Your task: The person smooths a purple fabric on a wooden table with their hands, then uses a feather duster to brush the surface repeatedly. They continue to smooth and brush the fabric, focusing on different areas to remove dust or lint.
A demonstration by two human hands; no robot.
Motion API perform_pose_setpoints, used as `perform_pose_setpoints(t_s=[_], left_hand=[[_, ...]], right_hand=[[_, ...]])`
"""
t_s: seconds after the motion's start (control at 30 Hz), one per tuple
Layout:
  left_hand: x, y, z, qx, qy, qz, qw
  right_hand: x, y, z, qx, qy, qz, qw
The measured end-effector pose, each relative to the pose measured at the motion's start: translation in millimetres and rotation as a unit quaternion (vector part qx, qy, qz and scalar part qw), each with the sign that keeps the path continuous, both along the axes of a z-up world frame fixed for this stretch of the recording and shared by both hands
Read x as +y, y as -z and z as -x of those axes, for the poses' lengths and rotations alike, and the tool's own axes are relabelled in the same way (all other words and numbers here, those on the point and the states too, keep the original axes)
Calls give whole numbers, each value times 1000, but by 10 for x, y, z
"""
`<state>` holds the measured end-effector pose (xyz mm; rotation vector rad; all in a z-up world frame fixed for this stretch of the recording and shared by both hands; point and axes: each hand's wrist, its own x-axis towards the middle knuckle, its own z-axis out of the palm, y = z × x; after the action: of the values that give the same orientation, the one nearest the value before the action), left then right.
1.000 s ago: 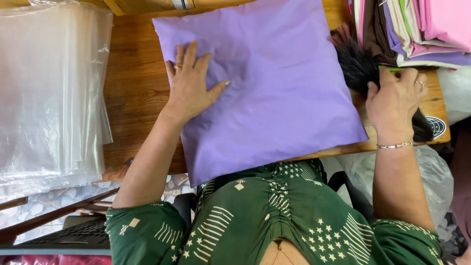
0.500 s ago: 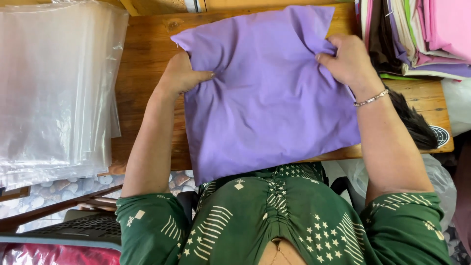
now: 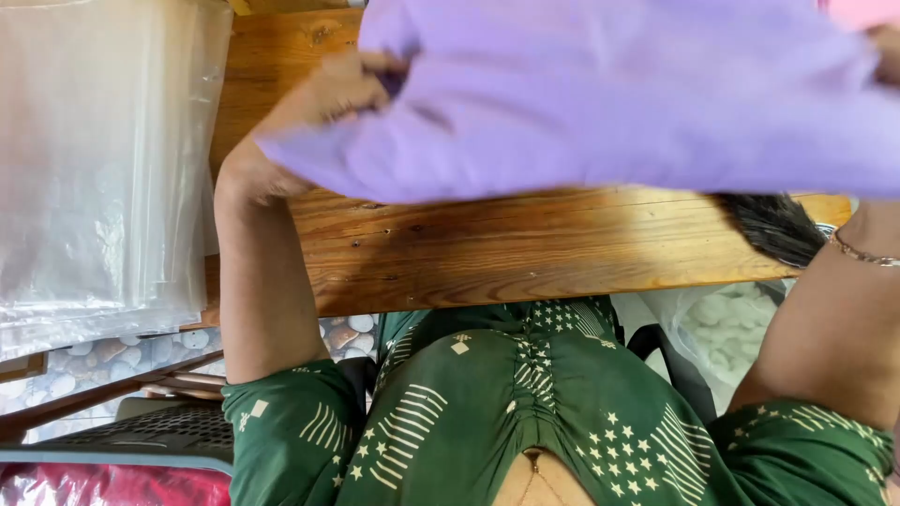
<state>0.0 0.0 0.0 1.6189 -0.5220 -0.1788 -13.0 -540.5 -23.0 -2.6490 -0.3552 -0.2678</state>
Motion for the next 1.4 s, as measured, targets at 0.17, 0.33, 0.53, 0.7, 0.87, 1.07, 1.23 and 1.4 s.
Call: perform_pose_setpoints(t_s=[0.17, 0.33, 0.53, 0.7, 0.87, 1.07, 1.23, 1.4], left_hand=[[-65, 250, -20, 76, 17, -385, 919], [-531, 646, -72, -192, -21, -302, 933], [-1144, 1186, 54, -327, -5, -442, 835], [-1129, 1273, 124, -438, -33, -423, 793], [-838, 844, 368, -224, 163, -415, 867], [-844, 791, 203, -352, -100, -403, 839], [-903, 1388, -77, -355, -136, -517, 767], [-1069, 1293, -98, -276, -36, -603, 748]], right_hand=[[86, 724, 151, 5, 80, 149, 986], [49, 1186, 334, -14, 179, 288, 941], [133, 1346, 538, -71, 207, 300, 928], [3, 815, 931, 3, 266, 315, 911], [-353, 846, 1299, -31, 257, -126, 958], [1143, -159, 1218, -136, 21, 33, 990], [1909, 147, 834, -76, -121, 28, 989], [1891, 681, 285, -128, -104, 174, 971]])
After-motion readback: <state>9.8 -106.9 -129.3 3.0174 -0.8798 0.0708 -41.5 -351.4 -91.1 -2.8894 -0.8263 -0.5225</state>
